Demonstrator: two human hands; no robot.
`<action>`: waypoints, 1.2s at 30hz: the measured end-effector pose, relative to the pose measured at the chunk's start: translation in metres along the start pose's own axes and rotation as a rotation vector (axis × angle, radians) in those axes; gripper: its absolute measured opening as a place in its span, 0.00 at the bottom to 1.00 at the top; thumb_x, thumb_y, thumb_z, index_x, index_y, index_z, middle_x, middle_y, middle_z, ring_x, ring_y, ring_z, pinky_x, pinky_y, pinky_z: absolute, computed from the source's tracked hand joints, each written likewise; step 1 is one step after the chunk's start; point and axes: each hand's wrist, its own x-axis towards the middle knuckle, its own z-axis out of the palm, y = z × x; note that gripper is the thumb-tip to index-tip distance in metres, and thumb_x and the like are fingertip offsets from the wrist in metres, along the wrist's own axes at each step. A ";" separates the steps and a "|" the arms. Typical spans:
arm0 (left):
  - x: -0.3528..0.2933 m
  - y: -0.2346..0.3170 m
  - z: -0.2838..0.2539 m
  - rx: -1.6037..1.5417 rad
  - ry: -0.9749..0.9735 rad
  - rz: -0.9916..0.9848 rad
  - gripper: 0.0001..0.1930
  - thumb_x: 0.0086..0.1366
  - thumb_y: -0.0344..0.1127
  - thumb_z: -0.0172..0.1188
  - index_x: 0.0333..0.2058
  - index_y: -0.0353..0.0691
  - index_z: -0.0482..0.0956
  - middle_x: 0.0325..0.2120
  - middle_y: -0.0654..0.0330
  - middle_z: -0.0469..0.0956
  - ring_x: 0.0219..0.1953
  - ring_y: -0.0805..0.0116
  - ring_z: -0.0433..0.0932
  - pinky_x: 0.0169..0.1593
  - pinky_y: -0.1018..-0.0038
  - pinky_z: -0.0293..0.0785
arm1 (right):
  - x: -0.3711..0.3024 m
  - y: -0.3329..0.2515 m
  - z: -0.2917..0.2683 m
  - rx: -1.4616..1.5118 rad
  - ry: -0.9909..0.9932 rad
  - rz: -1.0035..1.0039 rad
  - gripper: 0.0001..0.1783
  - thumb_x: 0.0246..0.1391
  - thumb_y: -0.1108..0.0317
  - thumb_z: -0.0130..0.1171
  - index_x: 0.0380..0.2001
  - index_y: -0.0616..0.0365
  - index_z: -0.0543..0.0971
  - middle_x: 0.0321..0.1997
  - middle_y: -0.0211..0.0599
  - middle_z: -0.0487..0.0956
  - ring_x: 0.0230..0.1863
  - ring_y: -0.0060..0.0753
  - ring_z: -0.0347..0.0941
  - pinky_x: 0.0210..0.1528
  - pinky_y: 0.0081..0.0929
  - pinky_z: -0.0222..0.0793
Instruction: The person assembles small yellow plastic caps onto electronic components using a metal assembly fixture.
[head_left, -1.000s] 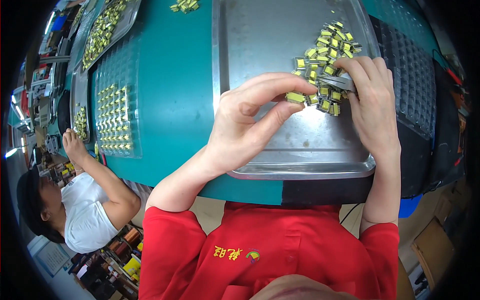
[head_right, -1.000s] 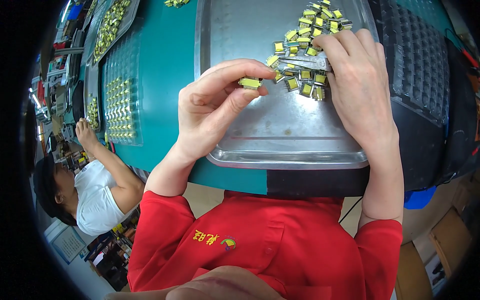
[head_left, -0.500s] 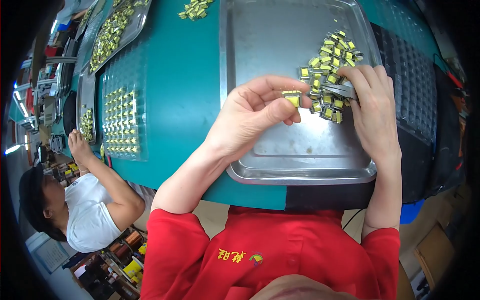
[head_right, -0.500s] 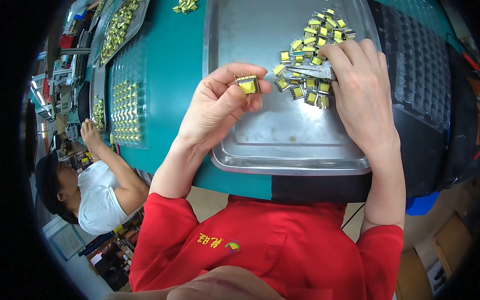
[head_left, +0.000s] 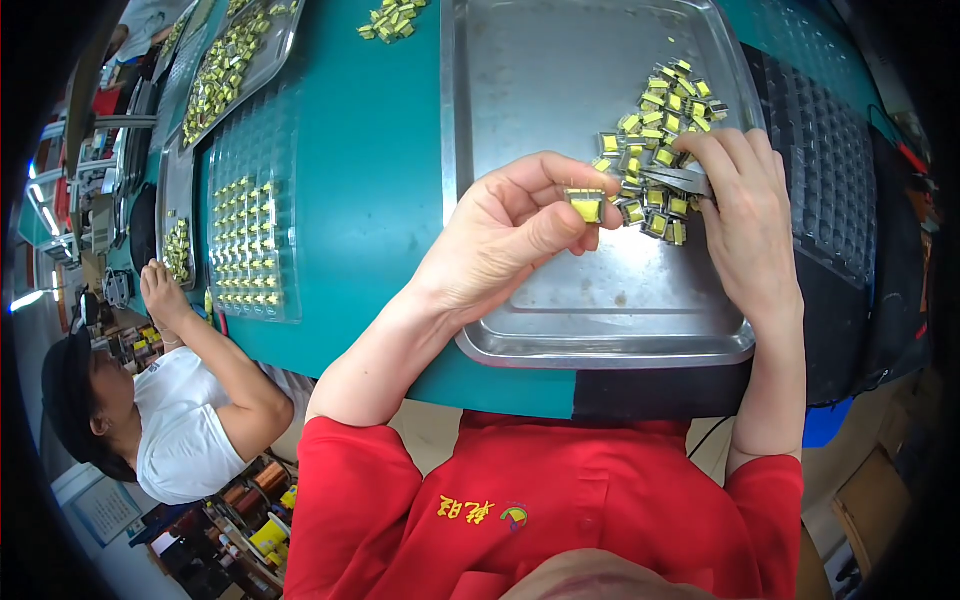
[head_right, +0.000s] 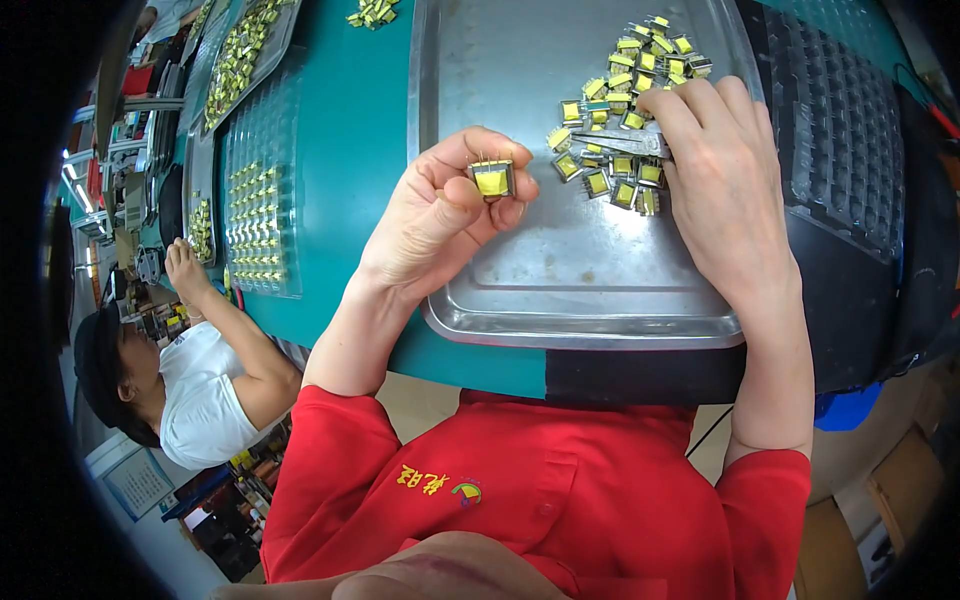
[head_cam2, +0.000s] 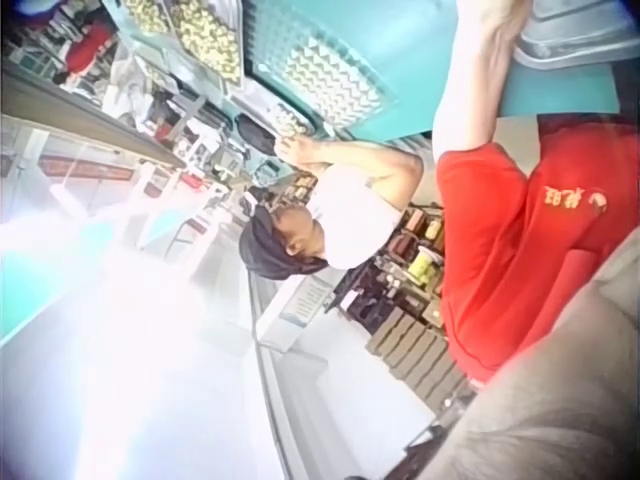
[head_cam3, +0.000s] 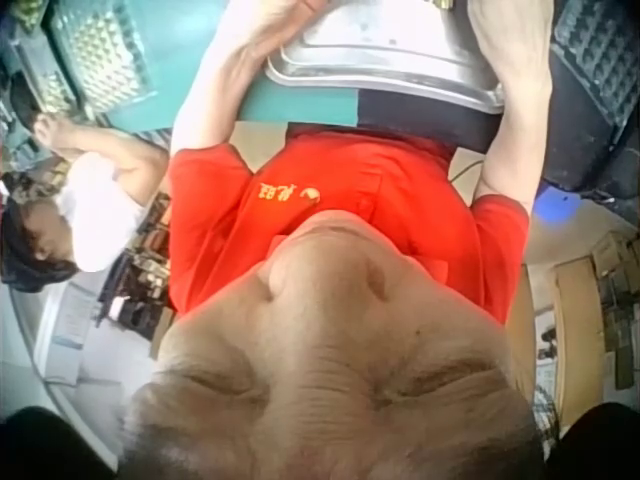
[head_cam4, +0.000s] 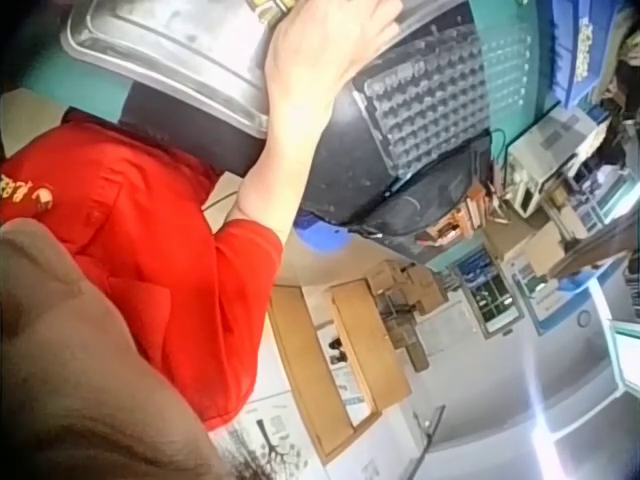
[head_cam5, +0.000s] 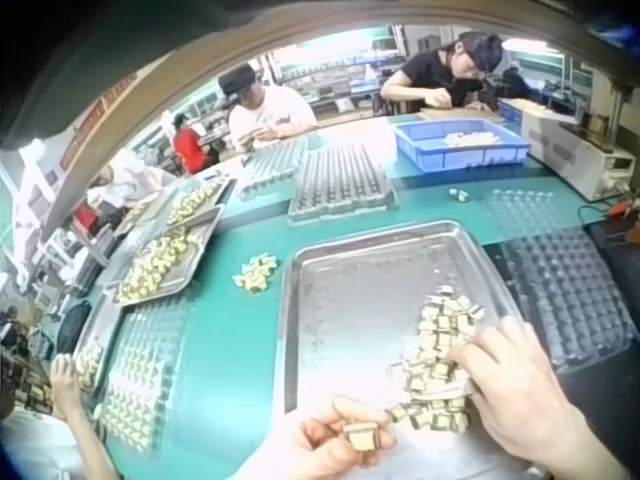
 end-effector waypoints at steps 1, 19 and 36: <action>0.000 0.000 -0.001 0.000 0.000 0.000 0.29 0.54 0.55 0.69 0.49 0.41 0.77 0.39 0.60 0.81 0.39 0.75 0.75 0.44 0.79 0.71 | 0.000 0.000 0.000 0.000 0.000 0.000 0.27 0.37 0.89 0.56 0.44 0.57 0.76 0.41 0.38 0.73 0.46 0.43 0.68 0.49 0.38 0.62; 0.001 0.000 0.008 0.448 0.042 0.249 0.16 0.73 0.31 0.52 0.56 0.32 0.74 0.48 0.55 0.80 0.41 0.79 0.76 0.51 0.79 0.74 | 0.000 0.001 0.003 -0.006 0.007 -0.001 0.26 0.38 0.88 0.56 0.45 0.57 0.76 0.41 0.39 0.73 0.45 0.43 0.68 0.49 0.37 0.63; -0.001 0.002 0.002 0.102 0.015 0.131 0.23 0.66 0.44 0.63 0.53 0.34 0.75 0.44 0.56 0.81 0.41 0.76 0.77 0.49 0.78 0.74 | -0.001 0.000 0.002 -0.015 -0.018 0.015 0.26 0.38 0.88 0.58 0.45 0.56 0.76 0.42 0.37 0.73 0.46 0.43 0.68 0.50 0.37 0.63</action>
